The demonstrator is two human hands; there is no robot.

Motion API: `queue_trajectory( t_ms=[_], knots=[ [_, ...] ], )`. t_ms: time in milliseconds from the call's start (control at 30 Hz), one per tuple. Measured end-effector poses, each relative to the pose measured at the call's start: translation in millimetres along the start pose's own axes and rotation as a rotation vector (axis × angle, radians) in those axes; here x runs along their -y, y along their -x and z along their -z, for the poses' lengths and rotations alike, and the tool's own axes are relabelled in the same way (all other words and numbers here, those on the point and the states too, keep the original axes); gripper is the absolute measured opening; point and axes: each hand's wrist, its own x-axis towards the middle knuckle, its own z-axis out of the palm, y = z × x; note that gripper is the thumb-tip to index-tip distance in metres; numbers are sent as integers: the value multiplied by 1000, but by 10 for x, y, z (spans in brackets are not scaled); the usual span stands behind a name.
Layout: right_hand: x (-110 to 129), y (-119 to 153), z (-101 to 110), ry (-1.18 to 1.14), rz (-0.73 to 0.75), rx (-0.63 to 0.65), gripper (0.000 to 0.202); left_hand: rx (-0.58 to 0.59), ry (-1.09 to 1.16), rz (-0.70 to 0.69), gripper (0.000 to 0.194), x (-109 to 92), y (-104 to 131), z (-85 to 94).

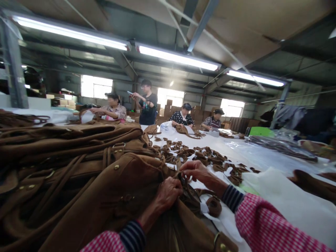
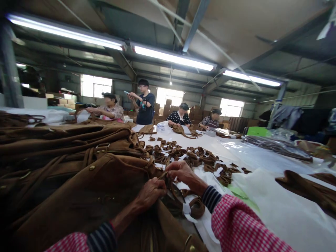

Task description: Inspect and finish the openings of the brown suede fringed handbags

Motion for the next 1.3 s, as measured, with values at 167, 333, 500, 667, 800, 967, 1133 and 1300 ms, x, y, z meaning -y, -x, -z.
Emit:
queue_trajectory(
  t_ms=[167, 333, 500, 667, 800, 967, 1133, 1300],
  knots=[
    [-47, -10, -201, -165, 6, -66, 17, -72, -43, 32, 22, -55, 59, 30],
    [-137, 63, -286, -368, -27, -77, 24, -128, 42, 28, 22, -65, 84, 18],
    [-275, 64, -361, -526, -29, -181, 42, -109, 159, -14, 17, 100, -6, -10],
    [-333, 25, -384, -706, -54, -266, 38, 36, 535, -135, 29, 309, -72, 80],
    [-336, 0, -332, -755, -26, -297, 43, 22, 662, -72, 44, 413, -117, 116],
    [-267, 16, -346, -583, 80, -262, 39, -107, 686, -69, 51, 434, -139, 75],
    [-211, 41, -478, -271, 174, -226, 19, -186, 694, -5, 51, 342, -78, 123],
    [-216, 56, -546, -285, 163, -224, 12, -211, 662, 3, 46, 302, -47, 129]
  ],
)
